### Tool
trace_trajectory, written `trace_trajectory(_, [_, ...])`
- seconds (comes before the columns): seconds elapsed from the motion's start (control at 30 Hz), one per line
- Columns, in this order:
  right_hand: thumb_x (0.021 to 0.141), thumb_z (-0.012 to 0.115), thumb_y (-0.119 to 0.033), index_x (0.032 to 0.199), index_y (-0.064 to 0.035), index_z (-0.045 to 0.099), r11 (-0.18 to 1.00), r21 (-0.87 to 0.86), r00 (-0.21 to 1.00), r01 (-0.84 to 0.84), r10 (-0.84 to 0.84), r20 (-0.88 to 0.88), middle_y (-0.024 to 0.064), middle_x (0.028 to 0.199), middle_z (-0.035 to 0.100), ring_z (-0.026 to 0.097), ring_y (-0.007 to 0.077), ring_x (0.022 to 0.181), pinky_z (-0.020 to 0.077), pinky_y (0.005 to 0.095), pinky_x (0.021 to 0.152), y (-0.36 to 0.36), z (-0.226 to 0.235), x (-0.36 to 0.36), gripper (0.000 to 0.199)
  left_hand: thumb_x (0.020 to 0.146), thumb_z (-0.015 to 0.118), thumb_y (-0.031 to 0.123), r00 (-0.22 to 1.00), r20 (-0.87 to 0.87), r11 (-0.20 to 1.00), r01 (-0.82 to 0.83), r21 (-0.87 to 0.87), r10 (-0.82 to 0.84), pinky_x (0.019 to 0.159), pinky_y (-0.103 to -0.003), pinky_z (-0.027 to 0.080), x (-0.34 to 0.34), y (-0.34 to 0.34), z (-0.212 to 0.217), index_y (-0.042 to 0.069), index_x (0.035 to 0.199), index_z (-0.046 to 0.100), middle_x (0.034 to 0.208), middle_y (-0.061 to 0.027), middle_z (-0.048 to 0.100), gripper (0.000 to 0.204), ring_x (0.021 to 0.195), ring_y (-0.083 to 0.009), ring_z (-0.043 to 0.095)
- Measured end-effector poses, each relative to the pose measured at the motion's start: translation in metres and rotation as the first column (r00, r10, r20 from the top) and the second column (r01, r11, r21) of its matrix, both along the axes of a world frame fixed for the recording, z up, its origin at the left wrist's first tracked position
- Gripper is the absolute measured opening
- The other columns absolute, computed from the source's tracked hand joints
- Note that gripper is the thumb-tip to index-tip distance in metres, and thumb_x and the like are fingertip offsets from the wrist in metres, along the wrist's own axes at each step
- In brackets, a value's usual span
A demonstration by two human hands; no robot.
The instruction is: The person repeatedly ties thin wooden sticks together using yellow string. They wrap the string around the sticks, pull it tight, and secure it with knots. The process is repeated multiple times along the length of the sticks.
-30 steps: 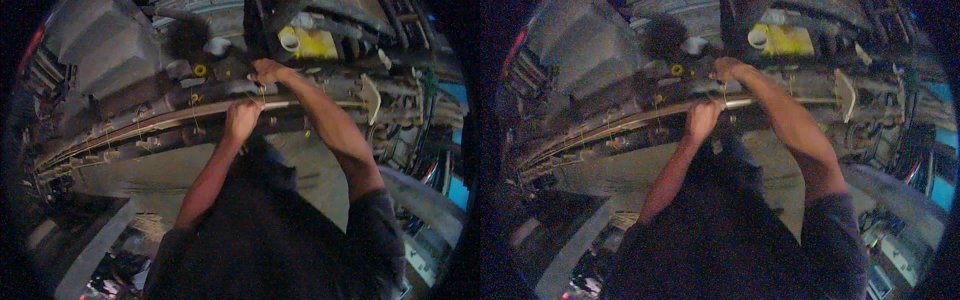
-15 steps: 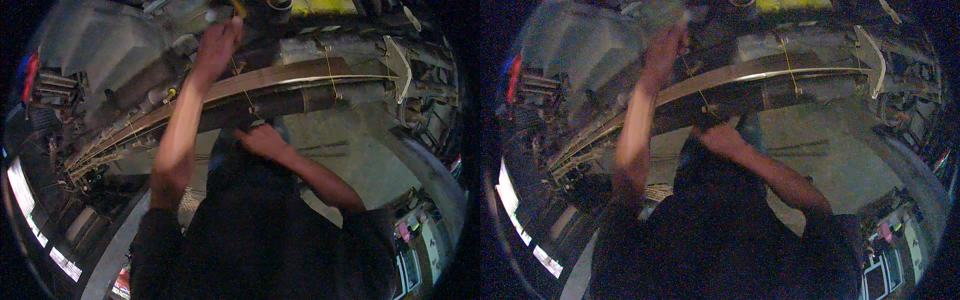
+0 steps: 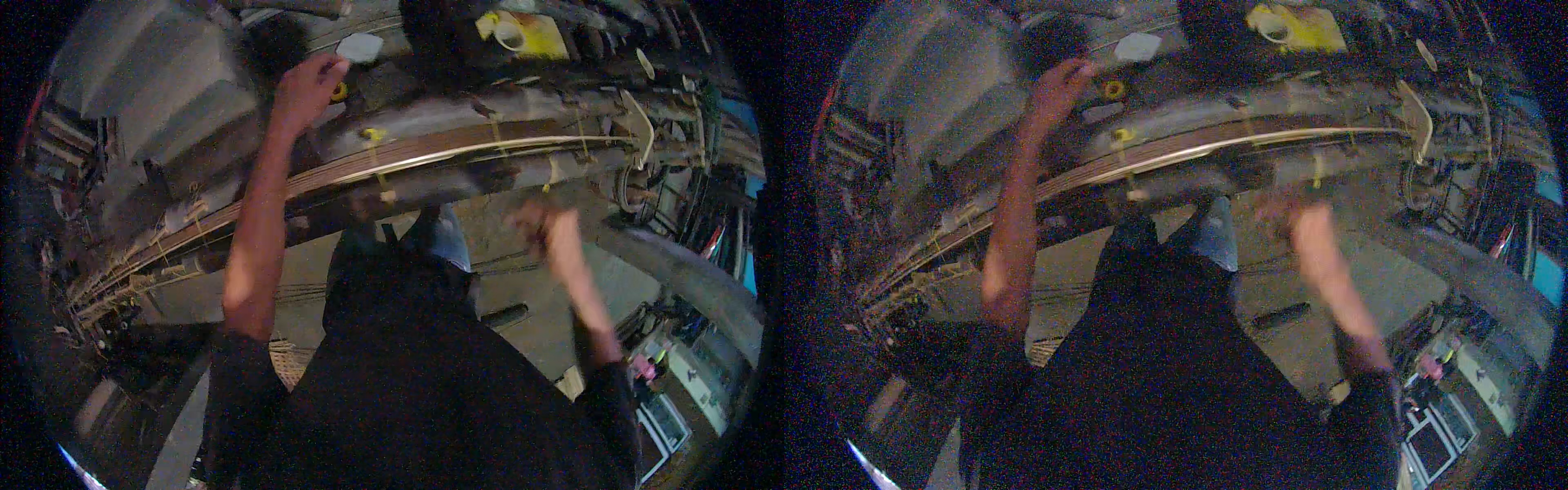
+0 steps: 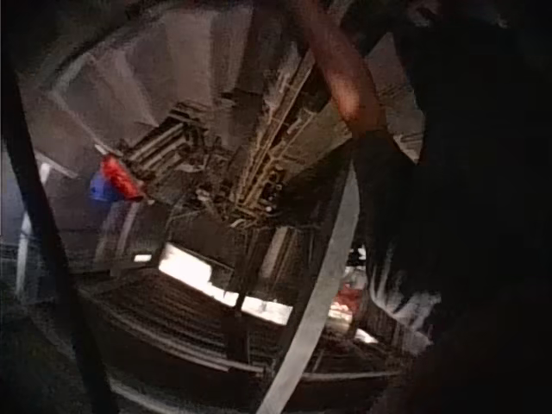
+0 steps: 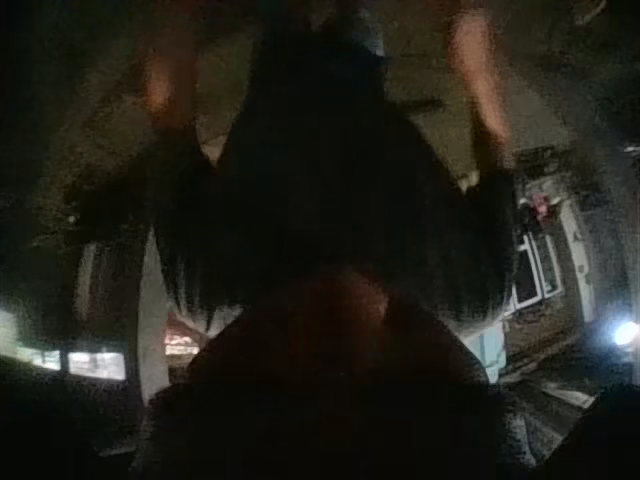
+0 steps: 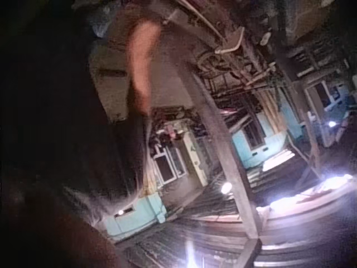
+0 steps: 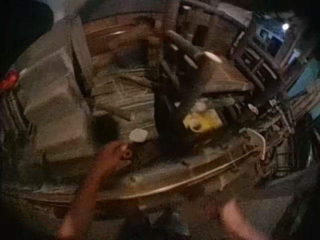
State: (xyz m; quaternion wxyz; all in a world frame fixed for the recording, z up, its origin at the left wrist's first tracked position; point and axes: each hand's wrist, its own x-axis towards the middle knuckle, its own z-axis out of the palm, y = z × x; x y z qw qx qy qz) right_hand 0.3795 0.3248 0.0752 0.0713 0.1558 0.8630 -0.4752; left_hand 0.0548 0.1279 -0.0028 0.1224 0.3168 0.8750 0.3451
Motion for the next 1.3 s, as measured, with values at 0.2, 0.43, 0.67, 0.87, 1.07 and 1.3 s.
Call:
trace_trajectory(0.2, [0.086, 0.063, -0.011, 0.113, -0.0045, 0.061, 0.876, -0.387, 0.953, 0.286, -0.218, 0.210, 0.0065, 0.088, 0.064, 0.060, 0.0176, 0.082, 0.0496, 0.0334, 0.074, -0.149, -0.119, -0.012, 0.028, 0.089, 0.056, 0.028, 0.991, 0.116, 0.976, 0.035, 0.214, -0.061, 0.074, -0.042, 0.050, 0.072, -0.053, 0.039, 0.008, 0.102, 0.063, 0.088, -0.0161, 0.066, 0.024, 0.082, -0.0364, 0.064])
trace_trajectory(0.43, [0.086, 0.058, -0.016, 0.098, -0.0015, 0.066, 0.386, 0.527, 0.588, -0.757, 0.753, 0.294, 0.0180, 0.098, 0.063, 0.060, 0.0380, 0.093, 0.0471, 0.0394, 0.082, -0.140, 0.120, -0.202, 0.020, 0.087, 0.058, 0.025, 0.951, -0.308, 0.997, -0.046, -0.061, 0.025, 0.075, -0.044, 0.048, 0.161, -0.069, -0.035, 0.007, 0.093, 0.064, 0.082, -0.0158, 0.065, 0.021, 0.080, -0.0335, 0.063])
trace_trajectory(0.67, [0.087, 0.055, -0.017, 0.106, 0.0022, 0.057, 0.900, 0.187, 0.909, -0.394, 0.352, 0.221, 0.0173, 0.083, 0.062, 0.063, 0.0312, 0.082, 0.0490, 0.0435, 0.075, -0.069, -0.033, -0.233, 0.027, 0.088, 0.056, 0.031, 0.983, -0.179, 0.999, 0.030, -0.040, -0.037, 0.070, -0.044, 0.049, 0.149, -0.041, -0.005, 0.009, 0.093, 0.069, 0.081, -0.0147, 0.066, 0.026, 0.074, -0.0341, 0.063])
trace_trajectory(0.87, [0.089, 0.051, -0.018, 0.107, -0.0037, 0.052, 0.811, -0.405, 0.891, -0.422, 0.290, -0.349, 0.0165, 0.102, 0.059, 0.058, 0.0282, 0.098, 0.0454, 0.0374, 0.084, -0.116, -0.012, -0.082, 0.023, 0.085, 0.062, 0.032, 0.993, -0.080, 0.996, -0.086, -0.005, 0.086, 0.071, -0.040, 0.048, 0.157, -0.050, -0.039, 0.008, 0.084, 0.068, 0.078, -0.0106, 0.067, 0.025, 0.077, -0.0274, 0.065])
trace_trajectory(1.07, [0.084, 0.054, -0.018, 0.113, -0.0094, 0.052, 0.845, -0.053, 0.847, -0.532, 0.530, -0.052, 0.0189, 0.067, 0.062, 0.063, 0.0388, 0.064, 0.0497, 0.0498, 0.057, -0.174, -0.118, -0.049, 0.030, 0.093, 0.052, 0.040, 0.765, 0.644, 0.918, -0.259, 0.300, 0.005, 0.066, -0.037, 0.045, 0.107, 0.001, 0.052, 0.004, 0.086, 0.068, 0.075, -0.0064, 0.065, 0.040, 0.072, -0.0181, 0.060])
trace_trajectory(1.3, [0.082, 0.057, -0.019, 0.118, -0.0135, 0.052, 0.795, 0.153, 0.808, -0.586, 0.563, 0.173, 0.0166, 0.068, 0.062, 0.063, 0.0368, 0.063, 0.0513, 0.0481, 0.057, -0.158, -0.115, -0.042, 0.037, 0.086, 0.053, 0.024, 0.862, 0.470, 0.980, -0.130, -0.153, 0.188, 0.060, -0.038, 0.045, -0.010, 0.055, -0.057, 0.001, 0.096, 0.060, 0.082, -0.0122, 0.062, 0.027, 0.071, -0.0234, 0.056])
